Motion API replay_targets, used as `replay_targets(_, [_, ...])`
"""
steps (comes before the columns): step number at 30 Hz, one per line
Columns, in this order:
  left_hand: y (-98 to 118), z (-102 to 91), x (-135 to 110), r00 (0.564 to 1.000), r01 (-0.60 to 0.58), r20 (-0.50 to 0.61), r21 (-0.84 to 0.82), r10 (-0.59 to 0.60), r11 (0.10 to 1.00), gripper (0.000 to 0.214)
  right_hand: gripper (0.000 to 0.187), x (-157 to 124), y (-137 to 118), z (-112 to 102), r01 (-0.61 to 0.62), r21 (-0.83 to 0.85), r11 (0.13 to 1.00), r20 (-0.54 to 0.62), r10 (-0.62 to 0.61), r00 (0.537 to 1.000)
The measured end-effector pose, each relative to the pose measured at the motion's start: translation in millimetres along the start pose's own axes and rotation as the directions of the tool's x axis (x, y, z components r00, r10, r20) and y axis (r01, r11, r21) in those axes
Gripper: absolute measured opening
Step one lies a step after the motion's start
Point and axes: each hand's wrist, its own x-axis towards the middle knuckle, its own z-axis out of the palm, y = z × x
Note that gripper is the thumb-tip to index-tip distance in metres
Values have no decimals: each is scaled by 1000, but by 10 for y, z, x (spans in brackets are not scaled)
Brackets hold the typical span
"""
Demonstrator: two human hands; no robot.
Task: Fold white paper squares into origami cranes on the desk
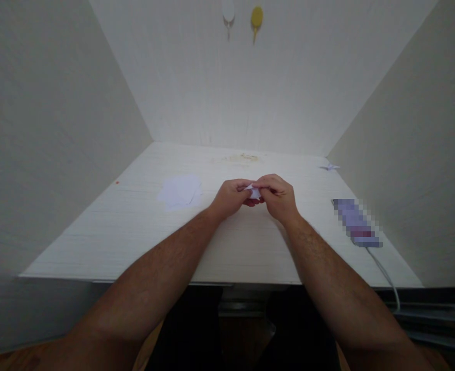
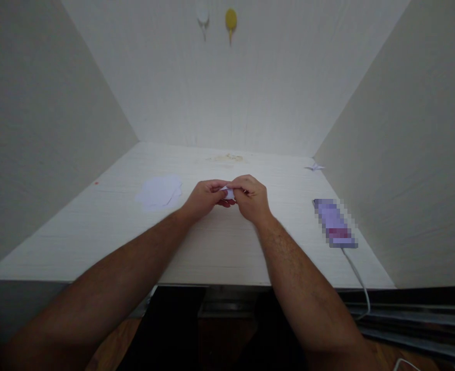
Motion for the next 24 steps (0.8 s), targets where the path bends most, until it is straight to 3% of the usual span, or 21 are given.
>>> replay_targets(3, [9, -35, -7, 999, 31, 32, -93, -28, 995, 36, 24, 14, -18, -16, 21, -37, 999, 4, -21, 1000])
replay_targets(7, [6, -39, 2, 998, 52, -14, -148, -54, 988, 38, 23, 19, -41, -28, 45, -110, 993, 24, -42, 999])
replay_targets(12, [9, -28, 11, 996, 49, -71, -166, -61, 985, 32, 31, -5, -56, -12, -120, -82, 989, 0, 120, 993])
replay_targets(14, [6, -28, 11, 996, 38, -75, -168, -51, 985, 31, 26, -7, -70, -8, -137, -113, 984, -11, 136, 991])
replay_targets(19, [-9, -20, 4, 998, 14, -65, -184, -27, 983, 32, 15, 4, -108, -8, -14, -287, 958, -51, 0, 999])
replay_targets(24, [-16, -12, 4, 999, -2, -45, -223, -8, 975, 33, 11, 9, -107, -9, 21, -280, 960, -73, -43, 996])
